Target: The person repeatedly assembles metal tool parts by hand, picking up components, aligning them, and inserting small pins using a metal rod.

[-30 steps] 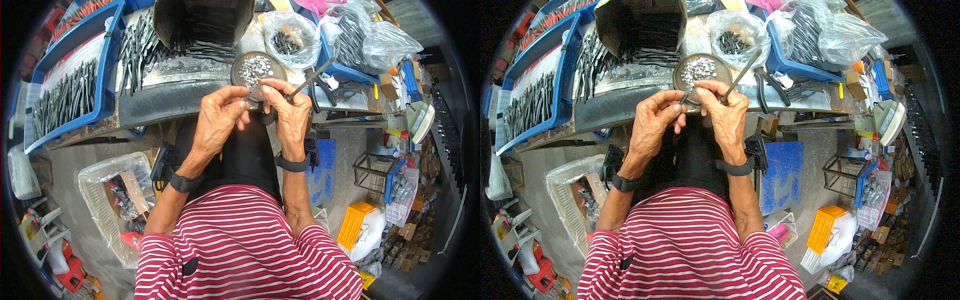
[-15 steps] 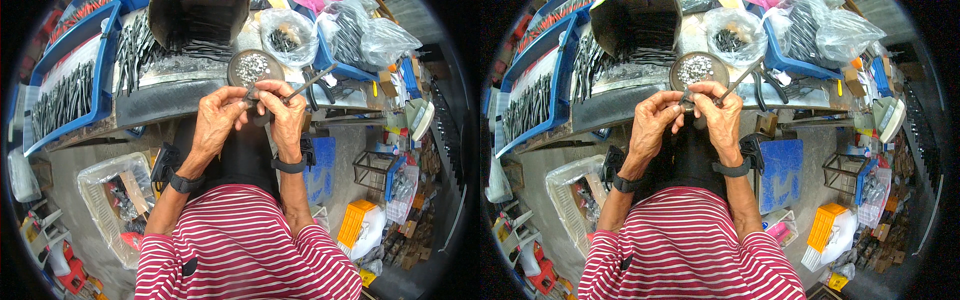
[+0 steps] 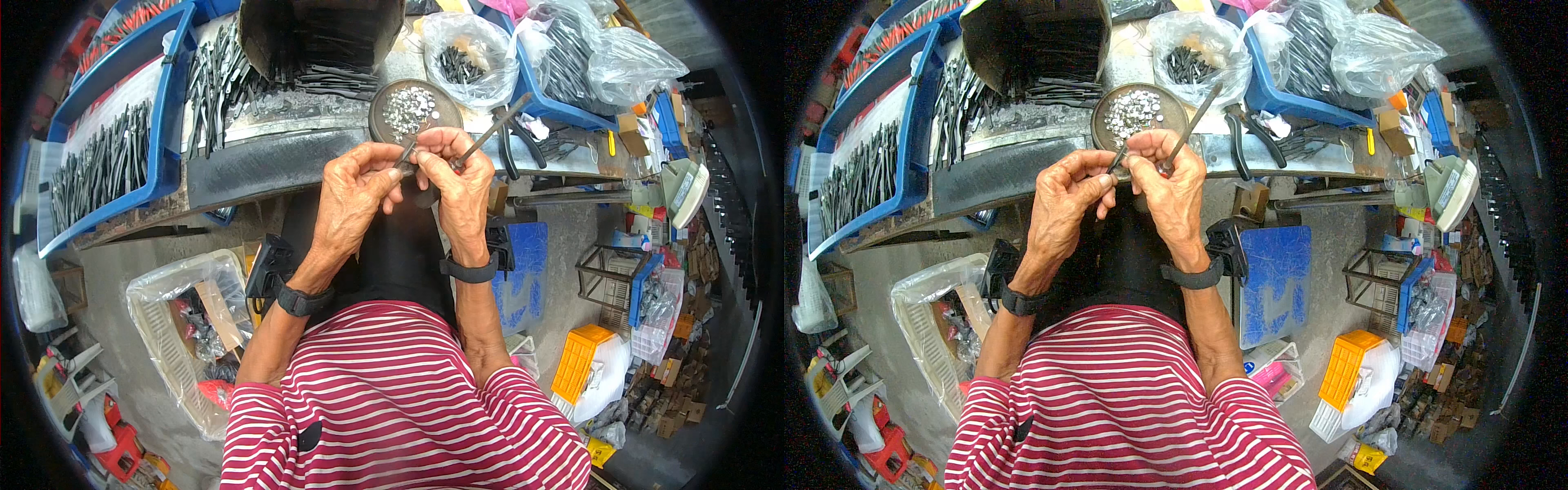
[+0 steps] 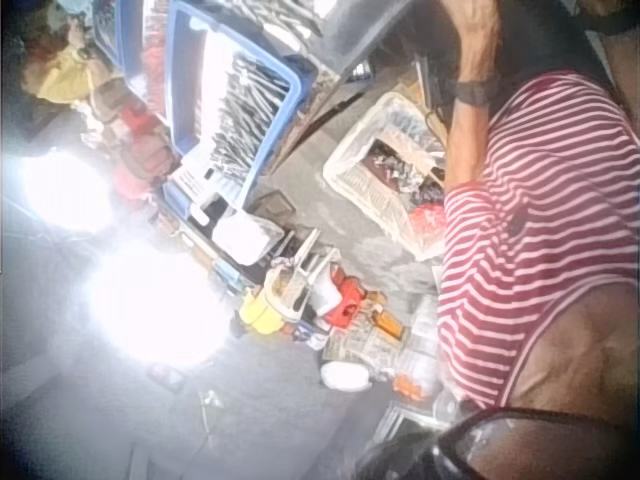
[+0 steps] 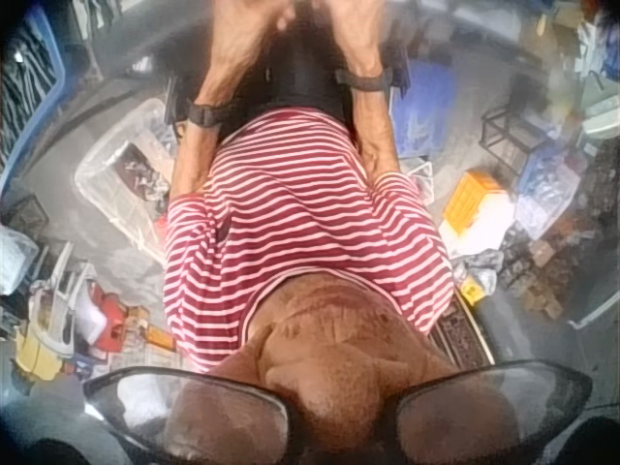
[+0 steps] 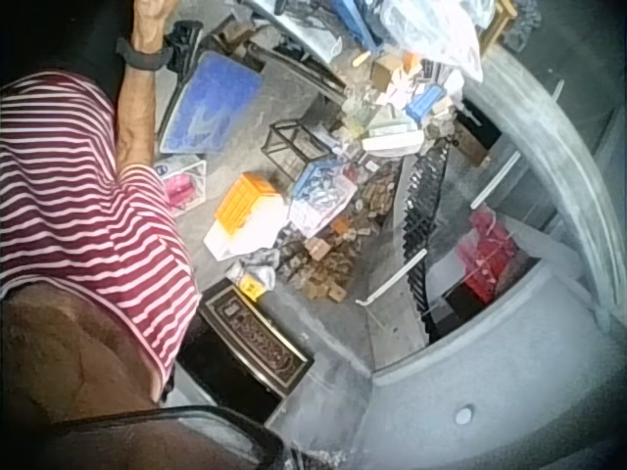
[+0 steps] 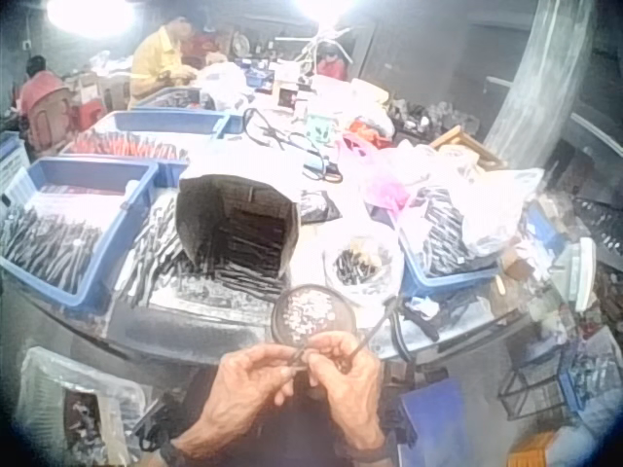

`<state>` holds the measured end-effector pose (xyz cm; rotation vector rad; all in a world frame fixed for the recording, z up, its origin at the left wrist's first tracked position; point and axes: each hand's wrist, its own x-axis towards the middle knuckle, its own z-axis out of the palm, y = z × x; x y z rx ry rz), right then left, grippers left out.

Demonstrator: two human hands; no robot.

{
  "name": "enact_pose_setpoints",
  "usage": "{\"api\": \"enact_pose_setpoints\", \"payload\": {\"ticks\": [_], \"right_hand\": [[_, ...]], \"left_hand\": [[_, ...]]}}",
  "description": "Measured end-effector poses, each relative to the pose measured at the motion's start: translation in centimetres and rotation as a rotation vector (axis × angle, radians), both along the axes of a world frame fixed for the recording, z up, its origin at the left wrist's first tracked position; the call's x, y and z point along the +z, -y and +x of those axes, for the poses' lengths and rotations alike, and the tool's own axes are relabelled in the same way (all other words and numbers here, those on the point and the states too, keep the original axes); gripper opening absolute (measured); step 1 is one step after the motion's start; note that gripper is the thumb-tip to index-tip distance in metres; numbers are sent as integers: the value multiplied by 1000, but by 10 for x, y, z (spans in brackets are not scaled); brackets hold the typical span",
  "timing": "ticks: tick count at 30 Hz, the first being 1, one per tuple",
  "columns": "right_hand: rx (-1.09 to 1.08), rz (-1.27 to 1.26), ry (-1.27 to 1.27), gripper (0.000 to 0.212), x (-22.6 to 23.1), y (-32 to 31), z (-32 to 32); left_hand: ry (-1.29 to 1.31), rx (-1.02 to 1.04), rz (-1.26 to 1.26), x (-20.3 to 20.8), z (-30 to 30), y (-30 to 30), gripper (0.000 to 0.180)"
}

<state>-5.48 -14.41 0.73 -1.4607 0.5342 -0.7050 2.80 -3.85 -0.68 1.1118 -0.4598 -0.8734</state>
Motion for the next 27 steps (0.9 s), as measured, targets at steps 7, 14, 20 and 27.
{"api": "enact_pose_setpoints", "payload": {"ticks": [7,14,20,27], "right_hand": [[-40,-39,-37,12,1,-3,1],[-38,-54,-12,11,-3,-2,-1],[-43,0,31,11,-4,-2,-2],[-43,18,43,12,-6,-3,0]], "left_hand": [[30,38,6,-1,-2,0,20],[4,35,-2,-3,-5,1,20],[29,21,13,1,-5,0,17],[376,164,97,-3,-11,2,14]]}}
